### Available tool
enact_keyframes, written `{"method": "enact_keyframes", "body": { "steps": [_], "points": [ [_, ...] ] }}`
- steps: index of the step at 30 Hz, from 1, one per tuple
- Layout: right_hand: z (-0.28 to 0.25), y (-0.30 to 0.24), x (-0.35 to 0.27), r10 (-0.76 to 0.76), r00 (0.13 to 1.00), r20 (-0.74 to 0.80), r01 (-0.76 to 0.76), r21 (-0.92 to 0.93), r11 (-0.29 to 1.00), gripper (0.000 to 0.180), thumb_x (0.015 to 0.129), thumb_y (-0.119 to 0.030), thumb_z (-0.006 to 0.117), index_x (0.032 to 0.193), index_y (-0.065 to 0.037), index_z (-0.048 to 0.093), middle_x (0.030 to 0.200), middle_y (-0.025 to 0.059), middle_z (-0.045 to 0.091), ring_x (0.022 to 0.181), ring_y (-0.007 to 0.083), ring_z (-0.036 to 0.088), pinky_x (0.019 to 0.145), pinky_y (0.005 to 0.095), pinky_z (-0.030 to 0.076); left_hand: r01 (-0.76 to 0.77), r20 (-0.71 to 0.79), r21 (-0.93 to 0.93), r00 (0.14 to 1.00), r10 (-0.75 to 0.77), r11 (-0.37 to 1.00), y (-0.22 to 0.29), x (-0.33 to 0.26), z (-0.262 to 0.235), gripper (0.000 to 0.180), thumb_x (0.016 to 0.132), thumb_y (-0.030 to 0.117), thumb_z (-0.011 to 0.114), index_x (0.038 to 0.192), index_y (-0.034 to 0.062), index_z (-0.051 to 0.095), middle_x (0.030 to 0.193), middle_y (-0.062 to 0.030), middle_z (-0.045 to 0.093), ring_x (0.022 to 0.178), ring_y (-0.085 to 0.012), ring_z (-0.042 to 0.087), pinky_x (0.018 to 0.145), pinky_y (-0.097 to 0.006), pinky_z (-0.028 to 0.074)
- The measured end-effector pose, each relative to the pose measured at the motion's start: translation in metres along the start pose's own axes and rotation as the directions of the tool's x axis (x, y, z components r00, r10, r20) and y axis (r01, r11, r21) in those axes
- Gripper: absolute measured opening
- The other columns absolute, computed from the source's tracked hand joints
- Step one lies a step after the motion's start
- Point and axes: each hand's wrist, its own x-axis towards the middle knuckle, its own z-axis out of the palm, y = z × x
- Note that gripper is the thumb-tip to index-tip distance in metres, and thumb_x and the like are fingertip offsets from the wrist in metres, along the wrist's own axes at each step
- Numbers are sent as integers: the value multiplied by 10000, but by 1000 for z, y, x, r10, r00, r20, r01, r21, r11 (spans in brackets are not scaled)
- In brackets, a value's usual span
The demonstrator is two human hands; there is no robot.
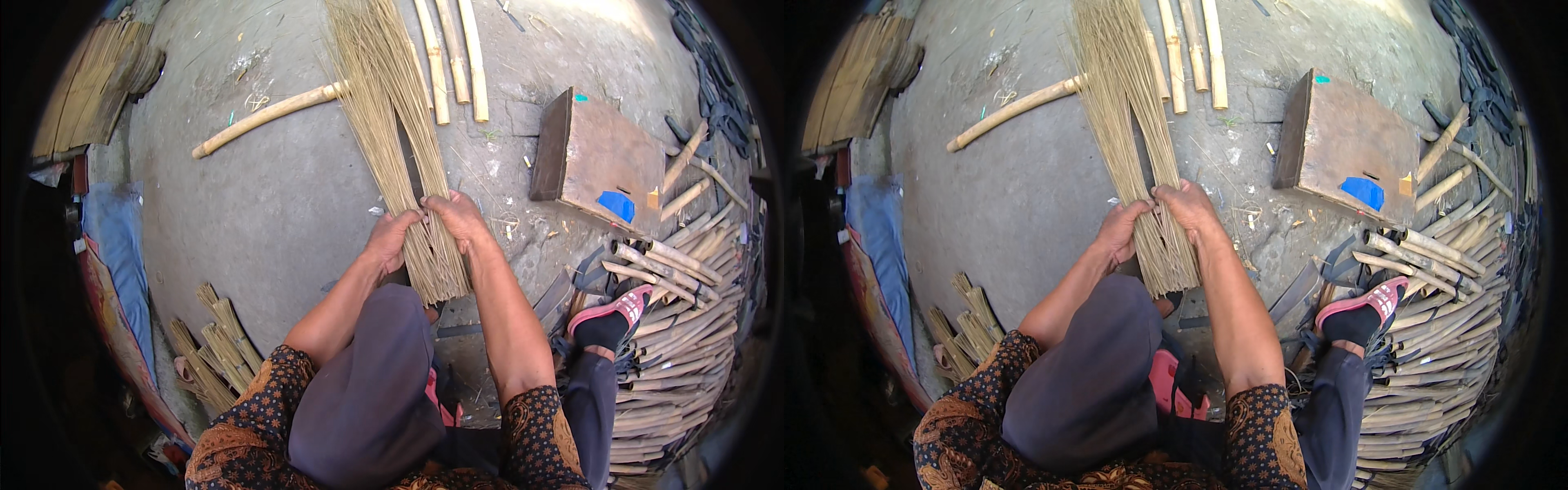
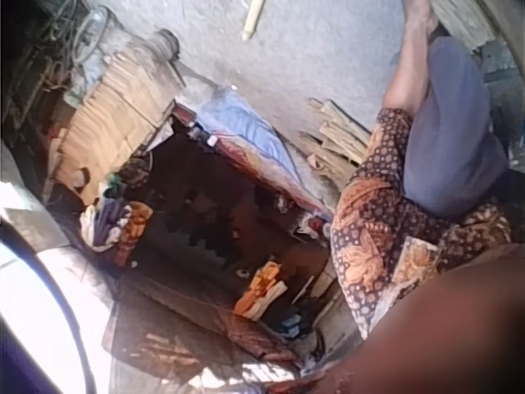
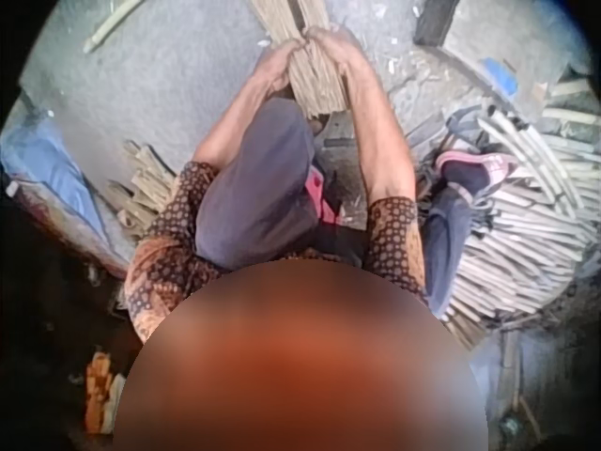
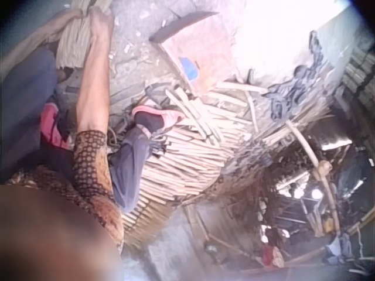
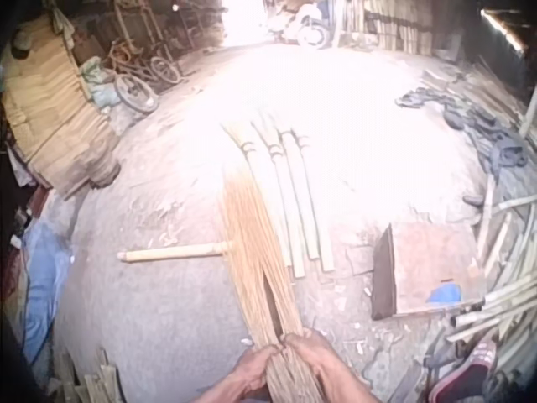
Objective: The person sits on the floor and assembles a broom by bundling straw, inserting a bamboo handle, and securing it with a hammer and wire. They then place the finished broom aside and begin a second broom.
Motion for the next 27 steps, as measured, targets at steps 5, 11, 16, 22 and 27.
{"method": "enact_keyframes", "body": {
  "steps": [5,11,16,22,27],
  "points": [
    [-3,-8,-18,-47,998,-45,45,-45,998,90,995,-89,625,1068,-39,606,773,53,640,614,116,596,513,285,508,17,-43,-53,999,-19,998,-5,7,-1,145,985,164,663,1061,50,613,875,-61,655,728,-183,669,655,-373,615],
    [-45,-26,-65,-595,726,-344,447,-422,789,114,1029,-122,636,1026,-64,537,697,-9,566,524,83,533,459,270,436,-45,-175,18,983,48,999,-5,9,13,363,1002,365,738,844,145,496,670,18,486,521,-106,502,448,-295,449],
    [-146,-39,-140,-534,346,-771,567,-282,774,133,1025,-139,651,1008,-67,541,673,-16,526,509,85,520,456,279,443,-252,-116,-63,963,244,966,32,10,14,354,1025,367,711,843,174,477,650,61,457,525,-63,459,473,-261,420],
    [-270,-6,-172,-458,111,-882,362,-393,845,136,994,-140,641,987,-13,593,646,28,549,456,166,528,441,335,464,-338,-161,-31,930,329,941,51,3,19,331,1036,348,699,855,178,481,644,60,446,532,-54,465,478,-251,421],
    [-328,42,-133,-20,435,-900,143,47,989,200,952,-150,674,964,39,612,689,115,605,488,246,585,508,398,524,-366,-132,96,917,376,926,41,-9,50,321,1028,319,714,871,162,482,643,49,442,532,-68,471,485,-256,427]
  ]
}}
